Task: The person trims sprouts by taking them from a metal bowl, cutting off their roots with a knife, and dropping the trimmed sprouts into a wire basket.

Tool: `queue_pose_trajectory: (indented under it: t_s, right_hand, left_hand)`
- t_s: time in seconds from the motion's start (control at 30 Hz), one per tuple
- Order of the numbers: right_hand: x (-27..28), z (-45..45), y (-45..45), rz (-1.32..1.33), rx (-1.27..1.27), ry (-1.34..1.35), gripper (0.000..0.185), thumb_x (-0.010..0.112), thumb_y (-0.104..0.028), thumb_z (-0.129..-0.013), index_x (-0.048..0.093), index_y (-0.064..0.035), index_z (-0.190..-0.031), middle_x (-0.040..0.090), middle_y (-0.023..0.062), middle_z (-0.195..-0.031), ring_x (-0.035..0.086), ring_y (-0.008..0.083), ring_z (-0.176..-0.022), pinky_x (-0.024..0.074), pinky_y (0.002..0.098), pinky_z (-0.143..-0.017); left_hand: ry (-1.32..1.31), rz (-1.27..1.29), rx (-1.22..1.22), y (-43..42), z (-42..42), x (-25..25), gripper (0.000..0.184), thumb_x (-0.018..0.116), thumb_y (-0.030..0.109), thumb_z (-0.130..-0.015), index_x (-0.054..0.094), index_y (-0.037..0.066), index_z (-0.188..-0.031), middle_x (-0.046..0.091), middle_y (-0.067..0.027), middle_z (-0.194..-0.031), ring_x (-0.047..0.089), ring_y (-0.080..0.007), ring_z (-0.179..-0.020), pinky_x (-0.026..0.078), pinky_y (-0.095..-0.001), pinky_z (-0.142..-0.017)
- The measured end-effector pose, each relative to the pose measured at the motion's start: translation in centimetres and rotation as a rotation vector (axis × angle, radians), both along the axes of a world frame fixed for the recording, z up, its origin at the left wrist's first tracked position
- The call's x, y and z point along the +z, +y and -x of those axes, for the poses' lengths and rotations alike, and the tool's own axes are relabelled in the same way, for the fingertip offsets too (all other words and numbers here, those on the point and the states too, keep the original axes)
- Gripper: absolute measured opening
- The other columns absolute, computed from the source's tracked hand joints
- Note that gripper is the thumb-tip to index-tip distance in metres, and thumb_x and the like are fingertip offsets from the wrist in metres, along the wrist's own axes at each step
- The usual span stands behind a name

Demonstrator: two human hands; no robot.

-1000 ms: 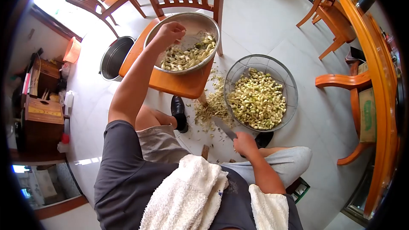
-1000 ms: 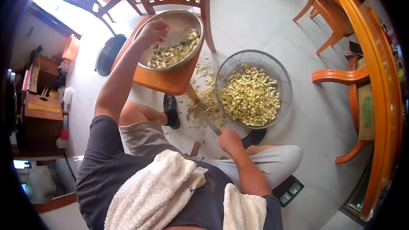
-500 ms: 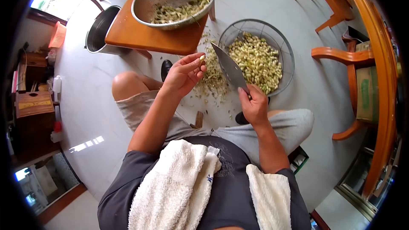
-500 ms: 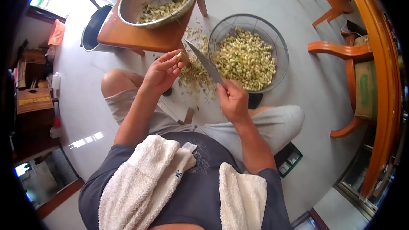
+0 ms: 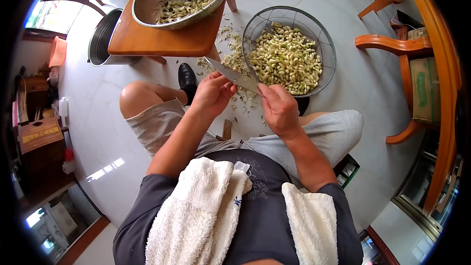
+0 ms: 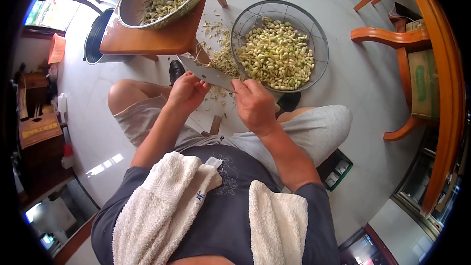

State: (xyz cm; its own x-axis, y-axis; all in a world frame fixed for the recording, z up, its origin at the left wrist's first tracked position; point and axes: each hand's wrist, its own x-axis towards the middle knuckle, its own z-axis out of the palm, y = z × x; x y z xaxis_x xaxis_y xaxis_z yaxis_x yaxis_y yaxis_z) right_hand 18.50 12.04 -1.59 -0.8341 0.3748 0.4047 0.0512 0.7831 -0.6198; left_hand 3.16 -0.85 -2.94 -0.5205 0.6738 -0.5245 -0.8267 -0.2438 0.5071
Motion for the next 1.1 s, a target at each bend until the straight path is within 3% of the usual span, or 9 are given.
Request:
queue_pose_trajectory:
  t_s: [0.37, 0.47, 0.67, 0.77, 0.83, 0.9, 1.0, 1.1]
  right_hand:
    - [-0.1, 0.5, -0.3, -0.073, 0.001, 0.003, 0.025, 0.063, -0.002, -0.074, 0.063, -0.0038, -0.099, 0.052, 0.0076, -0.075, 0.056, 0.0261, -0.066, 0.0459, 0.0366, -0.057]
    - [-0.2, 0.4, -0.4, -0.049, 0.007, -0.046, 0.032, 0.064, 0.002, -0.071, 0.063, -0.0037, -0.103, 0.057, 0.0101, -0.084, 0.058, 0.0276, -0.072, 0.0476, 0.0354, -0.062]
    - [-1.0, 0.6, -0.8, -0.023, 0.032, -0.058, 0.029, 0.063, 0.001, -0.073, 0.064, -0.0044, -0.101, 0.057, 0.0108, -0.081, 0.058, 0.0288, -0.071, 0.0473, 0.0359, -0.062]
    - [-2.4, 0.5, -1.0, 0.100, -0.015, -0.181, 0.019, 0.063, -0.004, -0.075, 0.064, -0.0040, -0.094, 0.059, 0.0142, -0.079, 0.059, 0.0323, -0.073, 0.0473, 0.0381, -0.064]
    - [-4.8, 0.1, 0.5, 0.144, 0.001, -0.413, 0.012, 0.059, -0.010, -0.077, 0.063, -0.0042, -0.087, 0.059, 0.0165, -0.079, 0.058, 0.0360, -0.074, 0.0470, 0.0424, -0.066]
    - [-5.6, -0.1, 1.0, 0.201, -0.030, -0.534, 0.016, 0.057, -0.017, -0.079, 0.059, -0.0019, -0.077, 0.060, 0.0189, -0.079, 0.057, 0.0400, -0.075, 0.0455, 0.0468, -0.068]
    - [-4.6, 0.4, 1.2, 0.362, -0.039, -0.547, 0.015, 0.059, -0.015, -0.080, 0.060, 0.0000, -0.079, 0.060, 0.0190, -0.076, 0.057, 0.0360, -0.070, 0.0452, 0.0399, -0.063]
    - [-4.3, 0.6, 0.9, 0.342, -0.050, -0.413, 0.016, 0.060, -0.015, -0.080, 0.060, 0.0010, -0.079, 0.059, 0.0195, -0.074, 0.057, 0.0345, -0.068, 0.0442, 0.0382, -0.061]
  left_hand:
    - [0.005, 0.044, 0.032, -0.5, -0.3, -0.3, 0.011, 0.046, -0.004, -0.087, 0.054, -0.001, -0.094, 0.061, -0.0094, -0.089, 0.059, -0.0167, -0.074, 0.049, -0.0276, -0.063]
    - [0.032, 0.066, 0.018, -0.8, -0.2, -0.4, 0.011, 0.047, -0.005, -0.086, 0.054, -0.001, -0.093, 0.061, -0.0098, -0.088, 0.059, -0.0166, -0.073, 0.048, -0.0273, -0.062]
    - [0.017, 0.103, 0.045, -1.8, -0.4, -1.0, 0.006, 0.050, -0.003, -0.086, 0.054, -0.002, -0.090, 0.061, -0.0104, -0.083, 0.057, -0.0150, -0.069, 0.046, -0.0248, -0.058]
    - [0.012, 0.129, -0.044, -2.9, 0.1, -1.2, 0.006, 0.053, 0.000, -0.088, 0.054, -0.003, -0.092, 0.060, -0.0105, -0.084, 0.057, -0.0141, -0.070, 0.046, -0.0245, -0.058]
    - [0.055, 0.074, -0.070, -3.6, 0.2, -0.6, 0.010, 0.053, 0.000, -0.087, 0.055, -0.005, -0.096, 0.060, -0.0105, -0.086, 0.057, -0.0144, -0.070, 0.046, -0.0225, -0.057]
    - [0.071, 0.045, -0.078, -4.0, 0.5, -0.2, 0.013, 0.054, -0.001, -0.087, 0.056, -0.006, -0.099, 0.061, -0.0105, -0.088, 0.057, -0.0144, -0.070, 0.046, -0.0218, -0.056]
    - [0.044, 0.039, -0.062, -4.0, 0.8, -0.1, 0.016, 0.055, 0.000, -0.087, 0.056, -0.006, -0.102, 0.061, -0.0104, -0.089, 0.057, -0.0140, -0.070, 0.046, -0.0225, -0.056]
    - [0.028, 0.053, -0.078, -3.8, 1.1, -0.4, 0.017, 0.056, 0.000, -0.086, 0.056, -0.005, -0.102, 0.062, -0.0099, -0.090, 0.056, -0.0138, -0.068, 0.046, -0.0230, -0.055]
